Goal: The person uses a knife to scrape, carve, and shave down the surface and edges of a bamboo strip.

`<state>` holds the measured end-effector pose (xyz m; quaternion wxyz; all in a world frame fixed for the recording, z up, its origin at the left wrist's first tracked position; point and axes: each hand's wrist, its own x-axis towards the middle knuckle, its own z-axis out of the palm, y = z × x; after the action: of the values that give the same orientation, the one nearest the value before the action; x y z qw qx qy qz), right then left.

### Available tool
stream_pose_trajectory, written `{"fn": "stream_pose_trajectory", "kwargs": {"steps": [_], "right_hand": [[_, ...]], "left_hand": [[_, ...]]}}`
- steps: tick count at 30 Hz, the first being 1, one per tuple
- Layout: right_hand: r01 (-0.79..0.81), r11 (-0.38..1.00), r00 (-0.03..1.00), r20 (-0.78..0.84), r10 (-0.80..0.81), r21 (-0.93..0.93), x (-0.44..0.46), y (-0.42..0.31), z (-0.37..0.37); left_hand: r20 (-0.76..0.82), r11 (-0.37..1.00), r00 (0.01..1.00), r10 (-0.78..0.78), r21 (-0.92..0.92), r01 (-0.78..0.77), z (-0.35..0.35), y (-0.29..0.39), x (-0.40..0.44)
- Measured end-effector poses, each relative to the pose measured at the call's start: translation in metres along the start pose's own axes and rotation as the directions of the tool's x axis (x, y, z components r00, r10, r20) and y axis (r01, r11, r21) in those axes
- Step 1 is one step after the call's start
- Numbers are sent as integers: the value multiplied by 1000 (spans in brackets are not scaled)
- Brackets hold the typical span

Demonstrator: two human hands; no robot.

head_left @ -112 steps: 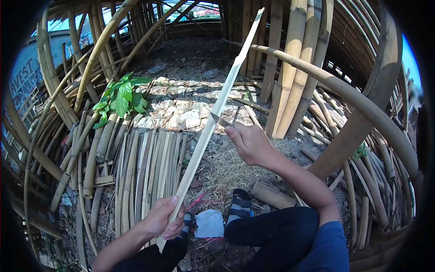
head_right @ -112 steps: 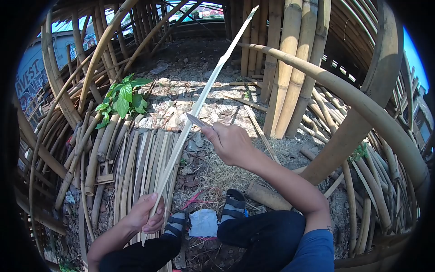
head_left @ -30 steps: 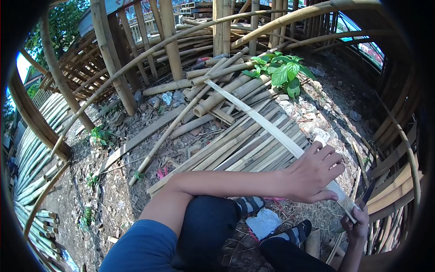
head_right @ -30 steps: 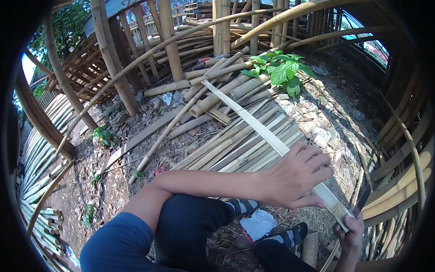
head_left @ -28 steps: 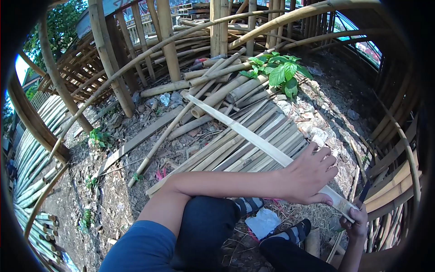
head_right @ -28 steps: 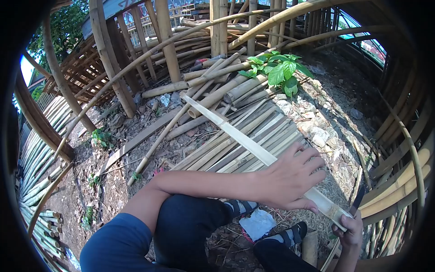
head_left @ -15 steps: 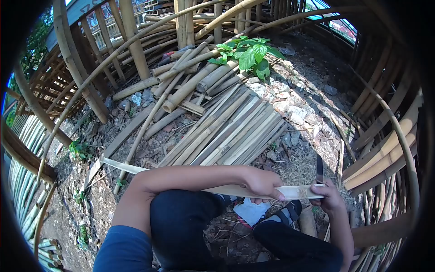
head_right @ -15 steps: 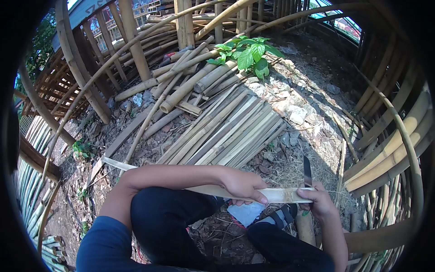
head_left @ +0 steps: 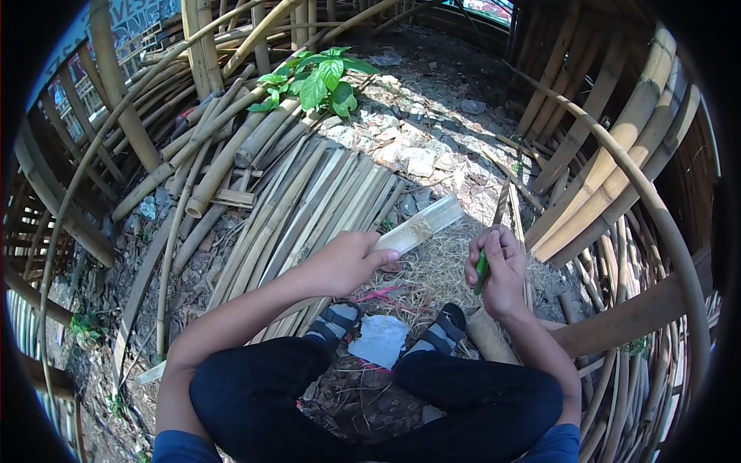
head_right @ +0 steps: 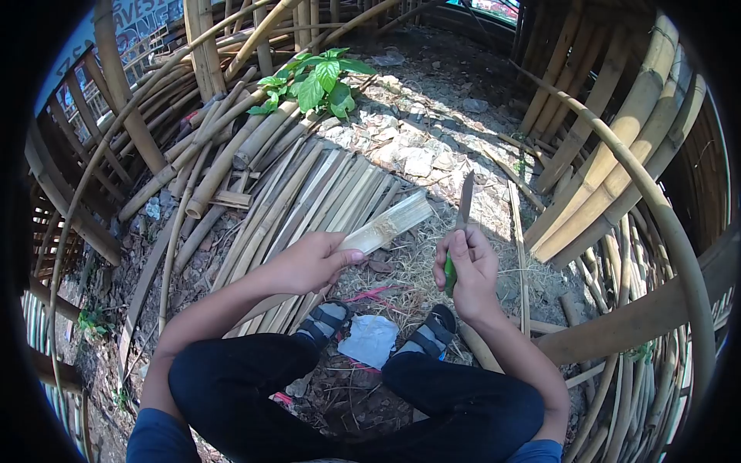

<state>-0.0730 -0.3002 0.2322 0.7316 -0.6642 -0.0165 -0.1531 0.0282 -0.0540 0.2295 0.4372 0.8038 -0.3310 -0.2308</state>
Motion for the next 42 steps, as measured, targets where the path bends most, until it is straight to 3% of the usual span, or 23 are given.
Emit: {"fn": "stream_pose_trajectory", "kwargs": {"steps": [2,4,5,12,15,19,21,27,28,30,32,34,36,37,42], "right_hand": [[-62,997,997,39,60,47,0,5,1],[-251,967,939,233,253,-39,0,7,0],[-277,958,932,222,287,-75,-1,8,3],[-270,949,910,278,306,-162,1,6,3],[-322,915,883,271,383,-245,2,-6,0],[-375,905,871,259,418,-200,2,-13,1],[-247,927,925,216,313,-283,2,-8,-2],[-100,913,967,178,183,-395,5,-5,-12],[-98,913,967,179,182,-396,8,-9,-18],[-317,940,946,-111,304,-126,17,-23,-36],[-289,940,953,-150,264,-182,10,-27,-51],[-249,936,962,-177,209,-248,7,-30,-49],[-232,949,964,78,253,-212,-5,-24,-31],[-170,943,963,153,221,-287,-5,-23,-22],[-248,940,903,296,312,-233,1,-14,8]], "left_hand": [[-23,999,1000,9,31,-9,-1,1,-1],[-41,998,999,27,60,-25,-1,5,-2],[-46,1000,999,27,11,-26,-1,9,-5],[16,998,999,-29,-47,30,2,25,-9],[-52,1000,998,27,-10,-27,4,22,-9],[-84,998,996,14,65,-9,2,28,-13],[-88,998,996,14,58,-9,4,27,-15],[-99,995,994,35,93,-26,2,29,-15],[-114,995,993,28,102,-16,0,30,-16],[-128,994,992,17,109,-3,-5,28,-21],[-110,1000,994,-20,-9,19,-11,23,-30],[-144,1000,990,15,20,-12,-13,11,-27],[-162,998,986,36,56,-27,-9,8,-25],[-190,993,981,42,114,-21,-8,12,-24],[-281,968,954,108,249,-36,5,21,-19]]}}
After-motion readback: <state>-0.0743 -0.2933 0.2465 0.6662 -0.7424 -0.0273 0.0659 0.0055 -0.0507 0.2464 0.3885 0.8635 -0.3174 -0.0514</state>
